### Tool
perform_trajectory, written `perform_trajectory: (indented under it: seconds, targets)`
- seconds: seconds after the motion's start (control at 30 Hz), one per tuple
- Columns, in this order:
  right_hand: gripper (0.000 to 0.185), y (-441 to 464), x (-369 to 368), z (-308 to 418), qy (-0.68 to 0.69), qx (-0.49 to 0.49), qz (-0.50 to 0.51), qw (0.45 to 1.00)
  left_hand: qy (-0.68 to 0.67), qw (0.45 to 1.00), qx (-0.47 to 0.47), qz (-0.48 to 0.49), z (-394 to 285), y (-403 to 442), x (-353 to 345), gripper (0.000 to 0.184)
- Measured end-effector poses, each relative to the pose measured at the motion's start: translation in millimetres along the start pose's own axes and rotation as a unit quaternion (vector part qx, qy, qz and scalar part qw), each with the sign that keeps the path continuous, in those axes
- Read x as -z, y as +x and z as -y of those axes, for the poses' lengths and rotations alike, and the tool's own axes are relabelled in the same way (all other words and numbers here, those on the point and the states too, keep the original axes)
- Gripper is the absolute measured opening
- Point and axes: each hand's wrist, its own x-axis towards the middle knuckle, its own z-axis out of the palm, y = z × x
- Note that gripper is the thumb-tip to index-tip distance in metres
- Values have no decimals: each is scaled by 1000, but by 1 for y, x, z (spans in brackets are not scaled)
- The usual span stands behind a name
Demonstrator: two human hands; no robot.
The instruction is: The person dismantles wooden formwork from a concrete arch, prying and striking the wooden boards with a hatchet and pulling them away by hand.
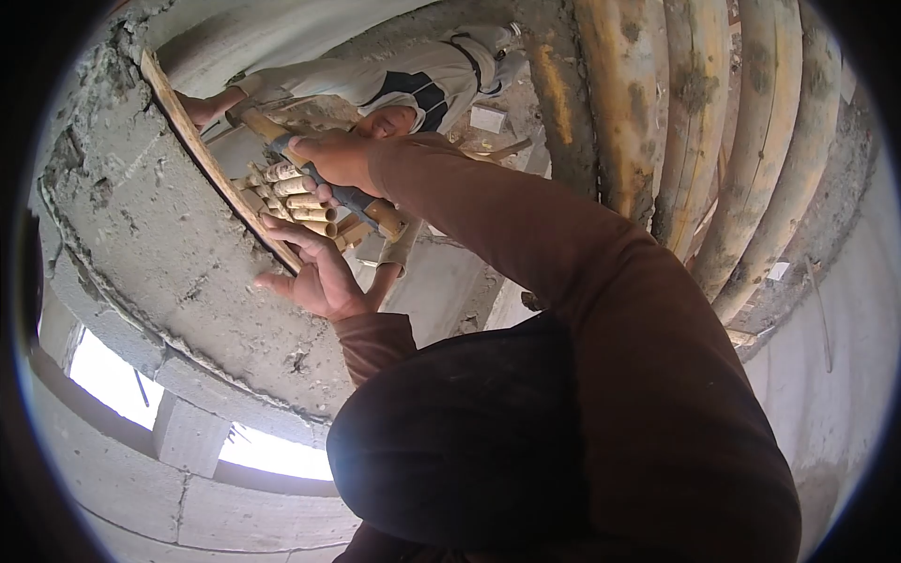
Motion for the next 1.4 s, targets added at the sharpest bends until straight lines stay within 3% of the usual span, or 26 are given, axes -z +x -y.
perform_trajectory:
  seconds: [0.07,0.13,0.17,0.27,0.33,0.4,0.47,0.5,0.6,0.63,0.73,0.8,0.87,0.93,1.0,1.03,1.07,1.2,1.27,1.33,1.4]
  targets:
    - [37,1,-1,0,9,-9,-31,999,5,1000,-18,12,3,-1,0,79]
    - [37,9,-5,0,128,-15,-149,980,5,1000,-16,15,4,0,0,79]
    - [37,12,-6,-1,130,-14,-148,980,5,1000,-16,14,3,0,0,79]
    - [38,5,-7,5,79,-19,-81,993,7,1000,-11,11,1,-1,1,78]
    - [34,-4,4,7,-70,20,27,997,11,1000,-17,10,3,-3,0,78]
    - [38,-5,5,5,-53,9,-20,998,10,1000,-20,18,5,-1,-3,77]
    - [38,6,11,-5,89,-4,-112,990,4,1000,-16,5,4,-2,-2,77]
    - [36,4,6,0,89,-8,-171,981,4,1000,-15,8,4,-1,-3,77]
    - [37,-1,-9,12,57,-34,-130,989,7,1000,-17,8,5,-1,-2,77]
    - [38,-8,-7,11,-65,32,8,997,-1,1000,-14,3,5,-1,-2,77]
    - [40,-7,3,9,-59,13,1,998,-7,1000,-16,-4,3,-3,-1,76]
    - [41,-3,1,6,-17,-4,-34,999,-10,1000,-23,6,3,-2,-2,76]
    - [42,5,0,3,130,-19,-181,975,13,1000,-15,18,3,-1,-1,76]
    - [42,5,-5,7,127,-22,-199,971,14,1000,-19,18,3,1,-1,76]
    - [42,-2,-13,9,-36,6,-56,998,17,1000,-22,11,1,0,1,76]
    - [43,-3,-14,14,-44,16,5,999,11,1000,-16,9,2,0,0,76]
    - [43,-6,-10,12,-44,12,5,999,4,1000,-11,8,2,-2,0,76]
    - [43,-1,12,2,24,10,-81,996,6,1000,-18,15,3,-2,-1,77]
    - [43,9,13,-2,88,-20,-214,973,5,1000,-11,14,2,0,-1,77]
    - [45,2,-4,9,88,-30,-231,969,9,1000,-12,12,2,1,-1,77]
    - [45,-9,-16,16,-79,6,19,997,10,1000,-19,6,0,-1,3,77]
